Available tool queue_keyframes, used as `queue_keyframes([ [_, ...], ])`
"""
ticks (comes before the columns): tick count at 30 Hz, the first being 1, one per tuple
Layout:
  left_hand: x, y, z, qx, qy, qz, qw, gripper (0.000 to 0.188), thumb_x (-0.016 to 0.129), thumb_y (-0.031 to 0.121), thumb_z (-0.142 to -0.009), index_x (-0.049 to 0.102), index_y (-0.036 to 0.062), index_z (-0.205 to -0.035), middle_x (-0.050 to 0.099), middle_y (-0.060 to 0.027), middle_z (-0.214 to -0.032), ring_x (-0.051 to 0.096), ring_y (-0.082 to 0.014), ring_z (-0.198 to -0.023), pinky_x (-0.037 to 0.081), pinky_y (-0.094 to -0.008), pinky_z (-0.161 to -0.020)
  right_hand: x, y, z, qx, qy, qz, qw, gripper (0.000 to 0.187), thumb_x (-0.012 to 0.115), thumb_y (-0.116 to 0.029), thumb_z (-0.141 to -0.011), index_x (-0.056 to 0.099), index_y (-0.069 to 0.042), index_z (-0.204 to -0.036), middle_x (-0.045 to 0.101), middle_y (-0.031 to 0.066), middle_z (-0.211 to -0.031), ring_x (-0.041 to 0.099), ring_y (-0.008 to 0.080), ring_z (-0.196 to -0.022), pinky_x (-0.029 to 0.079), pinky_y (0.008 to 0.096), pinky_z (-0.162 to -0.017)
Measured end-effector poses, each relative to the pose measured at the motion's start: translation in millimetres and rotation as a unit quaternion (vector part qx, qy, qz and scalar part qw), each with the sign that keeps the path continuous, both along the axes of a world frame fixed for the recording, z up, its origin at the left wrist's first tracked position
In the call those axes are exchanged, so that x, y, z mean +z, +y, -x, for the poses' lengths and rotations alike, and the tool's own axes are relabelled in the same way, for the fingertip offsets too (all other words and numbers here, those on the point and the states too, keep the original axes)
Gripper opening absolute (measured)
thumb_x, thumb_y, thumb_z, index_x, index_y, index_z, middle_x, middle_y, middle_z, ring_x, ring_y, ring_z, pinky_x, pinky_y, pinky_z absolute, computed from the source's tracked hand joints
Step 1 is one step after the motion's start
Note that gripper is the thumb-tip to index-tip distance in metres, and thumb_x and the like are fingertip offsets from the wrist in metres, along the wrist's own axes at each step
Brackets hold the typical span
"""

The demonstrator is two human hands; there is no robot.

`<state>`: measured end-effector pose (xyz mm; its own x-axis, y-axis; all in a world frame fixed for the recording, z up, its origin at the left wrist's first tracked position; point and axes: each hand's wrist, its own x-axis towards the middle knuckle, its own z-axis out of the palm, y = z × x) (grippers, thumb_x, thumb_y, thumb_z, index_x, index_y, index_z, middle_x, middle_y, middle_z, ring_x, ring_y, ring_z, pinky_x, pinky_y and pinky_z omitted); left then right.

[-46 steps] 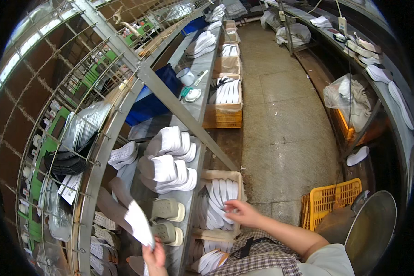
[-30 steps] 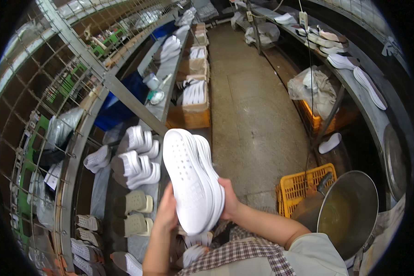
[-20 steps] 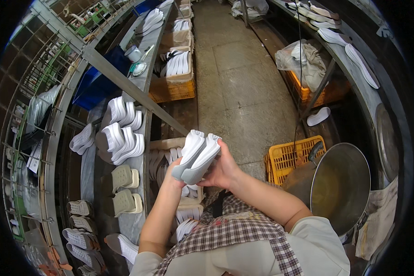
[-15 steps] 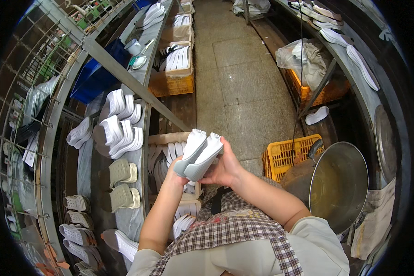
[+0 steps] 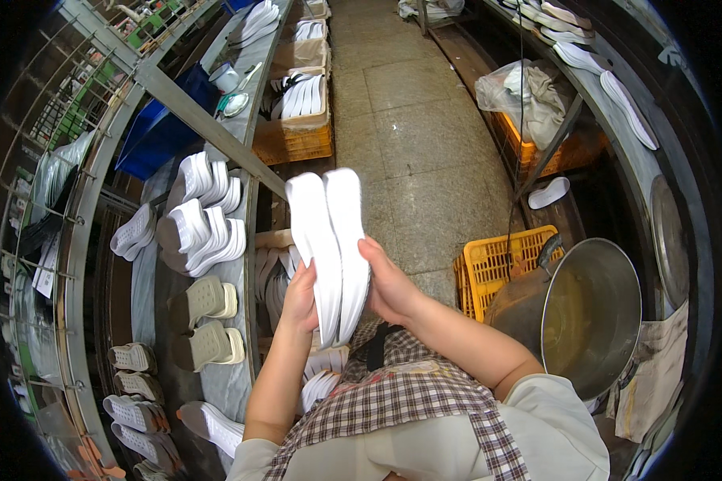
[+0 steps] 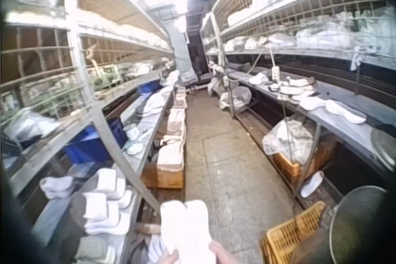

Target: The person repeatedly picks up stacks of white and beige slippers, separates them, and places them into bins or on shelves. They also dip some slippers into a metal pot of water and briefly inspect a single slipper sole with a small tool.

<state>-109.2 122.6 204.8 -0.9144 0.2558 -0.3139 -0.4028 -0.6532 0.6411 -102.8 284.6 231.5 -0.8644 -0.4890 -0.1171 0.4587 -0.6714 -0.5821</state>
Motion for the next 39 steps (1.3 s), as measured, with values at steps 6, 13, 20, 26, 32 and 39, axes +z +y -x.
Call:
queue_keyframes([
  [6,13,-5,1,-0.029,0.071,-0.107,0.991,0.040,0.045,0.020,-0.096,0.039,0.0037,-0.132,0.053,-0.0159,-0.124,0.058,-0.0282,-0.108,0.050,-0.0415,-0.091,11,-1,-6,-0.038,0.109,-0.025,0.993,0.082,0.051,-0.038,-0.089,0.005,-0.002,-0.146,0.017,0.0177,-0.148,0.020,0.0266,-0.137,0.019,0.0396,-0.111],
  [13,14,-6,1,-0.030,0.127,-0.037,0.991,0.039,0.048,0.010,-0.093,0.042,0.0036,-0.131,0.055,-0.0148,-0.122,0.059,-0.0270,-0.107,0.051,-0.0385,-0.089,15,-2,-7,-0.039,0.146,-0.050,0.987,0.085,0.052,-0.039,-0.088,0.003,-0.001,-0.146,0.016,0.0193,-0.148,0.018,0.0279,-0.137,0.017,0.0400,-0.111],
  [20,12,-9,3,-0.038,0.131,-0.023,0.990,0.039,0.050,0.014,-0.093,0.044,0.0017,-0.130,0.055,-0.0133,-0.122,0.059,-0.0259,-0.105,0.052,-0.0375,-0.088,15,-3,-8,-0.043,0.178,-0.105,0.977,0.093,0.054,-0.045,-0.083,0.003,0.000,-0.146,0.014,0.0211,-0.149,0.015,0.0294,-0.138,0.015,0.0401,-0.111],
  [26,5,-16,6,-0.029,0.114,0.006,0.993,0.041,0.050,0.015,-0.093,0.043,-0.0003,-0.130,0.054,-0.0122,-0.123,0.057,-0.0243,-0.109,0.048,-0.0361,-0.091,12,1,-2,-0.029,0.217,-0.144,0.965,0.091,0.057,-0.043,-0.082,0.009,0.001,-0.146,0.014,0.0183,-0.149,0.022,0.0281,-0.137,0.019,0.0388,-0.110],
  [32,6,-28,11,0.022,0.141,0.188,0.972,0.042,0.052,0.020,-0.093,0.044,-0.0005,-0.128,0.054,-0.0111,-0.123,0.055,-0.0217,-0.110,0.047,-0.0344,-0.091,6,19,16,0.002,0.311,-0.222,0.924,0.081,0.062,-0.019,-0.079,0.018,-0.003,-0.145,0.028,0.0146,-0.144,0.029,0.0263,-0.134,0.024,0.0377,-0.110],
  [39,26,-31,12,-0.036,-0.085,0.040,0.995,0.037,0.056,0.012,-0.091,0.047,0.0025,-0.125,0.060,-0.0126,-0.109,0.063,-0.0226,-0.095,0.055,-0.0337,-0.077,-7,35,47,0.026,0.377,-0.286,0.880,0.017,0.052,-0.003,-0.084,0.058,-0.005,-0.100,0.046,0.0127,-0.134,0.037,0.0222,-0.128,0.032,0.0372,-0.105],
])
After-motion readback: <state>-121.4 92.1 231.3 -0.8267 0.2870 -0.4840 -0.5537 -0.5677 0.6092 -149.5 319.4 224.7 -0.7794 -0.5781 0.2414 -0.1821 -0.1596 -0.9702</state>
